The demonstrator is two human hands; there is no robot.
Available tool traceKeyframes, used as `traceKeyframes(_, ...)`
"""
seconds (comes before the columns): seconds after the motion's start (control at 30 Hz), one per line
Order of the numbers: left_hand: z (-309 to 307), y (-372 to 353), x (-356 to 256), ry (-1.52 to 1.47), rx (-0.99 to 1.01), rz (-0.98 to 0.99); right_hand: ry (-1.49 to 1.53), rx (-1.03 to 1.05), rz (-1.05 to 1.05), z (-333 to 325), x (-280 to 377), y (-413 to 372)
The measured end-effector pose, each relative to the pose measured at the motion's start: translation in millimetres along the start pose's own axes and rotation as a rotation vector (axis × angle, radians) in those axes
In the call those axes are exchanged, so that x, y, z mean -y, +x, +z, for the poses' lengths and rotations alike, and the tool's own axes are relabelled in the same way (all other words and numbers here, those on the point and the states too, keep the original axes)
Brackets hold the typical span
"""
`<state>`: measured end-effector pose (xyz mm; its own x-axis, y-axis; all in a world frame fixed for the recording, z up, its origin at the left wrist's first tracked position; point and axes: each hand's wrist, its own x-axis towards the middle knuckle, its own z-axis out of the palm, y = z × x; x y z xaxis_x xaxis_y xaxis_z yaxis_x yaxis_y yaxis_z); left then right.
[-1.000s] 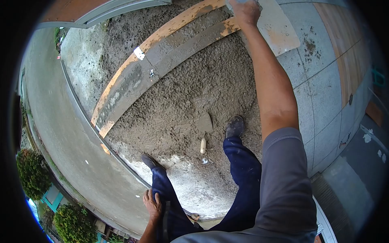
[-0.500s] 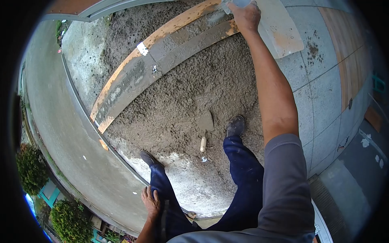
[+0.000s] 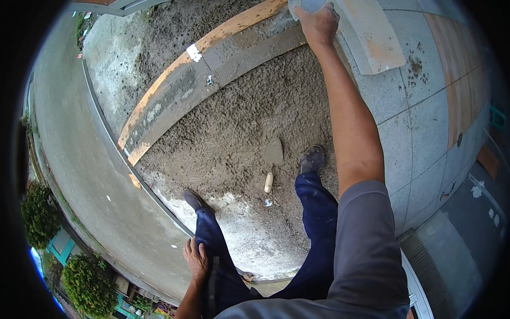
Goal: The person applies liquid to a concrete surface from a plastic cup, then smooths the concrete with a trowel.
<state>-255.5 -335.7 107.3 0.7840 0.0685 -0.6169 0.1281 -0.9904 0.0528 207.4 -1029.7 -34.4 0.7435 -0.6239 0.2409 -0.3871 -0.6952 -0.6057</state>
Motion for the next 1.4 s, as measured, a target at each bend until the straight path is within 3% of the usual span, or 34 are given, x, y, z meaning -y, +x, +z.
traceKeyframes(0.3,-2.6,-2.7,5.5,-0.006,0.010,-0.023,-0.094,-0.018,-0.108,25.4,36.5,-26.3)
traceKeyframes(0.6,-4.2,-4.9,10.7,-0.024,0.013,-0.043,0.013,0.089,-0.050,34.5,58.5,-37.9)
traceKeyframes(0.7,-4.1,-4.8,12.3,-0.035,0.015,-0.043,-0.118,0.061,-0.065,35.0,80.7,-51.7)
traceKeyframes(1.4,-2.6,-7.0,26.0,-0.055,-0.001,-0.031,0.002,0.118,-0.108,63.2,127.0,-92.6)
